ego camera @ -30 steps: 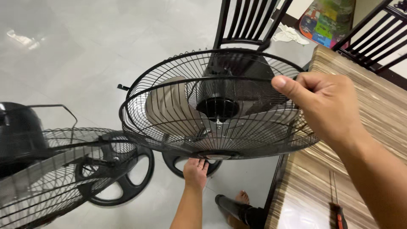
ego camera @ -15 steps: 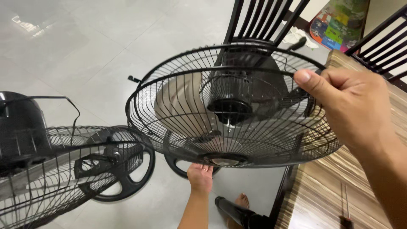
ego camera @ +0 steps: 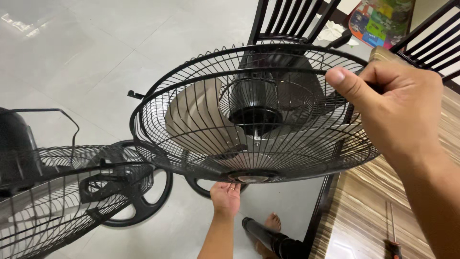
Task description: The person assembles a standing electric fan by attaching the front grille, securing the fan blades to the motor hub with a screwdriver, and then snapping the rear grille into place. The person handles the fan components and uses a screwdriver to tighten the blade assembly.
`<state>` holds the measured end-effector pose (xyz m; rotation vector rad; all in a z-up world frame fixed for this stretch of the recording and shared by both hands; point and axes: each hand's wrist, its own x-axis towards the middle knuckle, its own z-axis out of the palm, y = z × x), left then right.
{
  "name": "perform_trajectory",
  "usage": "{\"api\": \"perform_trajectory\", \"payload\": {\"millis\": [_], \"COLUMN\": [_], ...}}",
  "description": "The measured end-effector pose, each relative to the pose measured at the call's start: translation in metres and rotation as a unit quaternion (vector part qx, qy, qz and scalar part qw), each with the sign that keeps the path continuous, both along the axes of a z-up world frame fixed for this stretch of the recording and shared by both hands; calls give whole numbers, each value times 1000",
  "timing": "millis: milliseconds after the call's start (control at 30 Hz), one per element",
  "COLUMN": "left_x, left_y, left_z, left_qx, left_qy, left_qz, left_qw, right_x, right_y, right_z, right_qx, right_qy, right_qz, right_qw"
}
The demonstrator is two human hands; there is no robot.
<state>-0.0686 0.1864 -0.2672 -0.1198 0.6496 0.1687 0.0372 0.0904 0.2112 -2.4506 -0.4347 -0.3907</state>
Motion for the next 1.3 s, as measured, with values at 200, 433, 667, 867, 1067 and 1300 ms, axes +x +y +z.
{"api": "perform_trajectory", "payload": {"millis": [200,433,667,867,1067,1300], "left_x": [5,10,22,26,7,10], "left_y": [-1,-4,-9,-2,8,34], "left_z": [5,13,-3,-27,-40,-45], "left_qx": [-37,-59,-57,-54,-19,196], "left_qy": [29,25,16,17,59,115], "left_qz": [-3,-17,0,6,-68,-187], "left_qw": [999,998,998,998,996,956], "right_x": [6,16,23,21,9,6], "right_y": [-19,-24,-27,-19,-15,-19], "right_z": [-12,-19,-23,-29,-22,-12], "right_qx": [-79,-227,-258,-201,-172,-125], "right_qy": [-107,-326,-274,-264,-217,-205], "right_qz": [108,188,184,176,165,156], "right_qw": [985,898,908,927,947,958]}}
